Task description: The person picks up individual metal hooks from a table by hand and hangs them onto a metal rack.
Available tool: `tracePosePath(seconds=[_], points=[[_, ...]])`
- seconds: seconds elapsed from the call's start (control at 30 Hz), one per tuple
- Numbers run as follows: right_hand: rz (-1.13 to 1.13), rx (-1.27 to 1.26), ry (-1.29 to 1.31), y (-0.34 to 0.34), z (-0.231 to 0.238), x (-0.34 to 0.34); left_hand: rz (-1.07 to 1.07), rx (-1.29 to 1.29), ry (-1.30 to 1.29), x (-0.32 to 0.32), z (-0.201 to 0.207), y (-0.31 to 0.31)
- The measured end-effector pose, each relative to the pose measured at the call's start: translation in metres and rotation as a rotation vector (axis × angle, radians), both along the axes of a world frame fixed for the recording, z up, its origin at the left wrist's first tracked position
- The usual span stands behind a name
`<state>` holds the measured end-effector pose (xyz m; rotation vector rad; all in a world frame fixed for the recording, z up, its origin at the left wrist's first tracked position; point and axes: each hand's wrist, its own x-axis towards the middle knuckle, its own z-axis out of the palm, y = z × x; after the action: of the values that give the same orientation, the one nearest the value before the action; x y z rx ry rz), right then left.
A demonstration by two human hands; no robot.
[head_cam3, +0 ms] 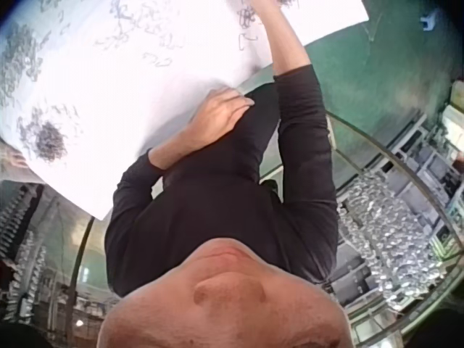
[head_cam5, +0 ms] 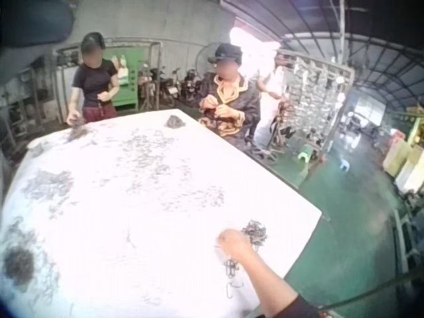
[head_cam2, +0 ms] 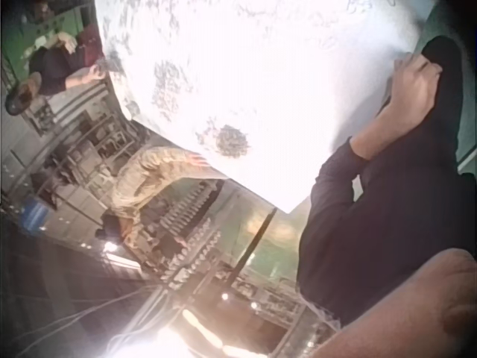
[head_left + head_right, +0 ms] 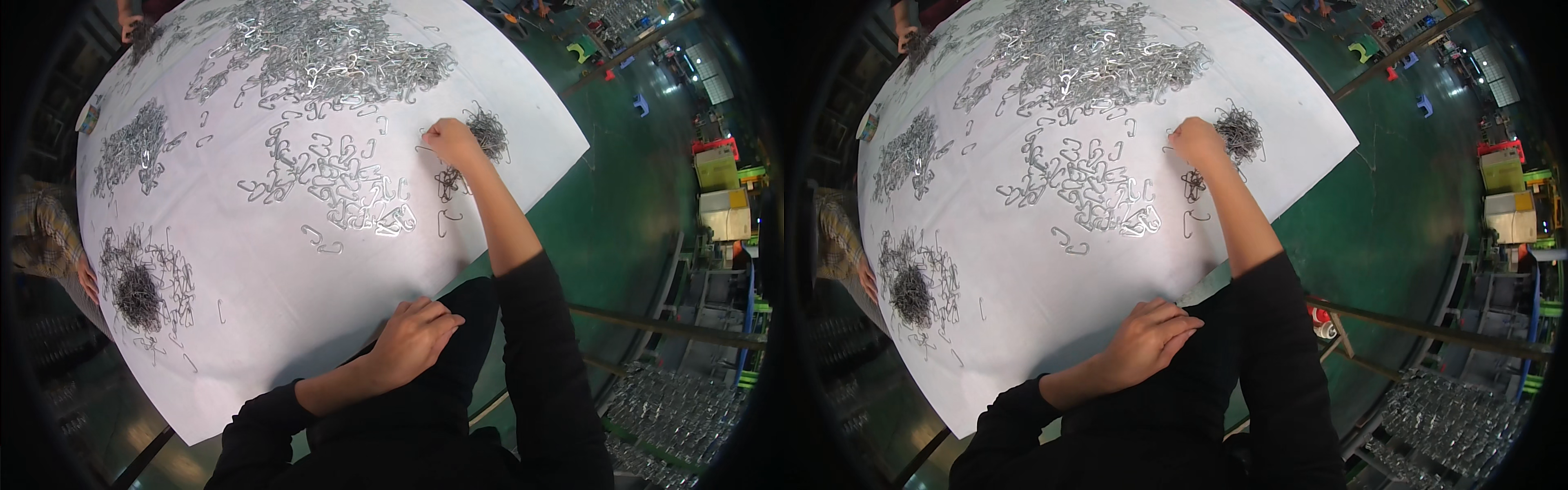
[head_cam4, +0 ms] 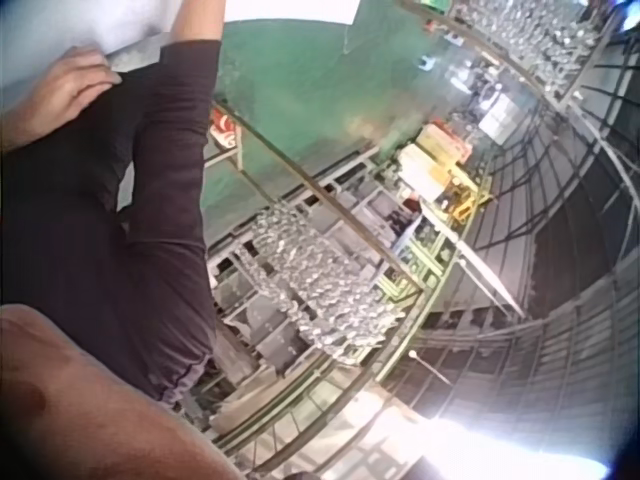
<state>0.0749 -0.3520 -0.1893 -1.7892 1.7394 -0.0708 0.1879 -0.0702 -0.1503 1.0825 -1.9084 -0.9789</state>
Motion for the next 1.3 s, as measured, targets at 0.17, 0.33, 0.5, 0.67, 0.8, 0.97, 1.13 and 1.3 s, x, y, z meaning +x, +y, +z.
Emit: tracePosePath(seconds=[0.17, 0.33, 0.5, 0.67, 0.8, 0.97, 1.13, 1.3], points=[[-0.155, 0.378, -1.061, 0.075, 0.025, -0.045, -0.004, -0.057, -0.014, -0.003, -0.001, 0.006], [-0.254, 0.445, -1.342, 0.156, 0.054, -0.06, 0.004, -0.1, -0.027, -0.002, 0.006, 0.01], [-0.364, 0.292, -1.359, 0.232, 0.075, -0.082, -0.039, -0.084, -0.069, -0.007, 0.023, 0.009], [-0.289, 0.099, -1.278, 0.288, 0.074, -0.091, -0.002, -0.115, -0.088, -0.014, 0.033, 0.013], [-0.25, 0.045, -1.341, 0.308, 0.073, -0.094, 0.005, -0.109, -0.155, -0.02, 0.041, 0.018], [-0.267, 0.031, -1.312, 0.312, 0.071, -0.095, -0.01, -0.139, -0.156, -0.024, 0.042, 0.023], [-0.287, -0.056, -1.255, 0.314, 0.07, -0.093, -0.015, -0.141, -0.169, -0.027, 0.043, 0.026], [-0.24, -0.277, -1.119, 0.318, 0.067, -0.092, -0.027, -0.133, -0.048, -0.024, 0.043, 0.025]])
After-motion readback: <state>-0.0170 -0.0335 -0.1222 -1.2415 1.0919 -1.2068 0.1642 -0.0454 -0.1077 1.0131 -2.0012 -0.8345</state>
